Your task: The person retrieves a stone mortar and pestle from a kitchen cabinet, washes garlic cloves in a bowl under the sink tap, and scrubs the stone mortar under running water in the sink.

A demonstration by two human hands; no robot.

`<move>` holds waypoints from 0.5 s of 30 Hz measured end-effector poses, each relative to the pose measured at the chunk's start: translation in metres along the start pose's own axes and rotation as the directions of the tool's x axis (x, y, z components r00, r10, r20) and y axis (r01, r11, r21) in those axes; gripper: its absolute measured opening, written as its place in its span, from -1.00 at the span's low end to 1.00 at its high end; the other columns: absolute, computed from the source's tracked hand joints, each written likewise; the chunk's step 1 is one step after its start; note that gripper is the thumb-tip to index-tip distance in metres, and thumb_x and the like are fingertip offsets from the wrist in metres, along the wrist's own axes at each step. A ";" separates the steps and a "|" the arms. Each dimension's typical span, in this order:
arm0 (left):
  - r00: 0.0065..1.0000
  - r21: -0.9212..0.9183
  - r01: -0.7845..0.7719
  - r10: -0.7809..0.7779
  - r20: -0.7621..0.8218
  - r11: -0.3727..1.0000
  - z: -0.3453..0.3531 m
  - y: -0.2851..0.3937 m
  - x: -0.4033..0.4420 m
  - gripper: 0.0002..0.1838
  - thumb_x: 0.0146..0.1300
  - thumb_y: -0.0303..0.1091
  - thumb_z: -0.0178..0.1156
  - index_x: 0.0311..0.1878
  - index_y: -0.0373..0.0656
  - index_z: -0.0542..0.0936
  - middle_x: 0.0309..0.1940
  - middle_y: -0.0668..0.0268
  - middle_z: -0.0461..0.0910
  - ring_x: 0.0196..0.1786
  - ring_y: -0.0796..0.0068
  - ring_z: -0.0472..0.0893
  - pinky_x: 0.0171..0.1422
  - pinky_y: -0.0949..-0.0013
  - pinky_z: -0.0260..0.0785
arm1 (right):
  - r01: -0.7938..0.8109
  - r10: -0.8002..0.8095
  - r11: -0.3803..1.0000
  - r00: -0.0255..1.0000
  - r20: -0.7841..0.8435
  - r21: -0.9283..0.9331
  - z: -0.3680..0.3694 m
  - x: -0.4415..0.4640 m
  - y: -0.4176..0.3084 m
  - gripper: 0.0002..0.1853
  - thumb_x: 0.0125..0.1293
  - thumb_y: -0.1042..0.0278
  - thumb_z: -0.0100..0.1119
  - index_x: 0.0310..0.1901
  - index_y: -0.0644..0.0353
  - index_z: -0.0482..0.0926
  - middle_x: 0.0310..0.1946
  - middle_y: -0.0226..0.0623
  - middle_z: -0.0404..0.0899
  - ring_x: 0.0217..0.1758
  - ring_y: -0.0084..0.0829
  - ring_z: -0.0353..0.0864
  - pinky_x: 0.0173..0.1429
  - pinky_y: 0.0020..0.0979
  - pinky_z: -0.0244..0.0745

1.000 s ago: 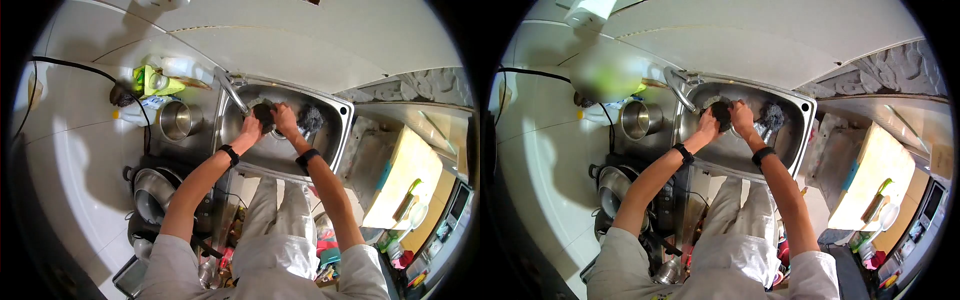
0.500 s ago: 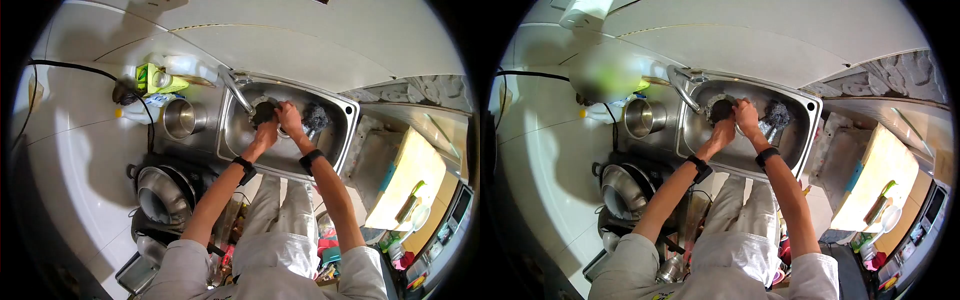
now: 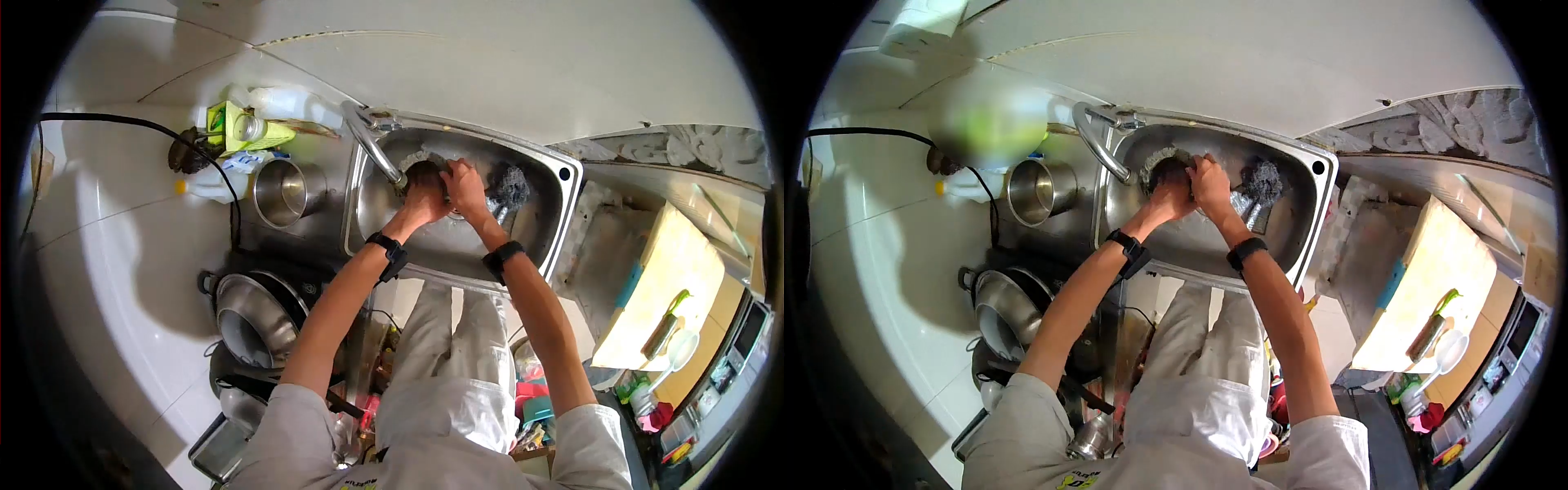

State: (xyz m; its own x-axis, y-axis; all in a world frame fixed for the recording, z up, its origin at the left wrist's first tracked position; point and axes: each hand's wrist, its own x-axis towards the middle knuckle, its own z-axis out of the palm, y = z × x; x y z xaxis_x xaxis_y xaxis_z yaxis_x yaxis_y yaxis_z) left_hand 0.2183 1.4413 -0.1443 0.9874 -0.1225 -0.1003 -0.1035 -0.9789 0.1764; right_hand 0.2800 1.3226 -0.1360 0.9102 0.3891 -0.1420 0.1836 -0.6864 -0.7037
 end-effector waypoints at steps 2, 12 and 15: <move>0.901 -0.428 0.212 -0.005 0.435 0.879 0.025 -0.002 0.015 -0.35 0.12 -0.11 0.24 0.18 -0.37 0.41 -0.24 -0.05 0.65 -0.06 -0.09 0.61 0.04 0.03 0.46 | -0.047 0.047 0.999 0.998 0.029 0.007 -0.012 -0.001 -0.013 -0.71 0.26 0.27 0.21 -0.06 0.25 0.57 -0.12 -0.02 0.58 -0.07 0.08 0.58 0.00 -0.07 0.51; 0.945 -0.297 -0.013 0.109 0.309 0.955 -0.052 -0.027 -0.028 -0.61 0.21 -0.11 0.22 -0.14 -0.30 0.60 -0.33 -0.02 0.62 -0.07 -0.03 0.60 0.09 0.03 0.41 | -0.034 0.034 0.999 0.999 -0.001 -0.005 -0.002 -0.001 -0.004 -0.73 0.26 0.26 0.22 -0.05 0.18 0.59 -0.12 -0.03 0.58 -0.11 0.09 0.60 -0.05 -0.05 0.53; 0.855 0.208 -0.262 0.127 0.504 0.942 -0.036 -0.045 -0.019 -0.17 0.15 0.41 0.04 0.11 -0.23 0.57 -0.18 0.12 0.64 0.25 0.17 0.42 0.56 0.15 -0.25 | -0.040 0.040 0.999 0.999 0.021 -0.023 -0.005 0.001 -0.007 -0.73 0.26 0.27 0.22 -0.05 0.18 0.59 -0.12 -0.03 0.58 -0.12 0.09 0.61 -0.06 -0.05 0.53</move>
State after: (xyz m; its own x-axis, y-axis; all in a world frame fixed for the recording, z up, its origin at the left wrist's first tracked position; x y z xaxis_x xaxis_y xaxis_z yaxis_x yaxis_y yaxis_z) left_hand 0.2084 1.4932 -0.1151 0.7704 -0.3111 -0.5565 -0.3811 -0.9245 -0.0109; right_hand 0.2812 1.3248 -0.1279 0.9090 0.3738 -0.1844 0.1558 -0.7151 -0.6815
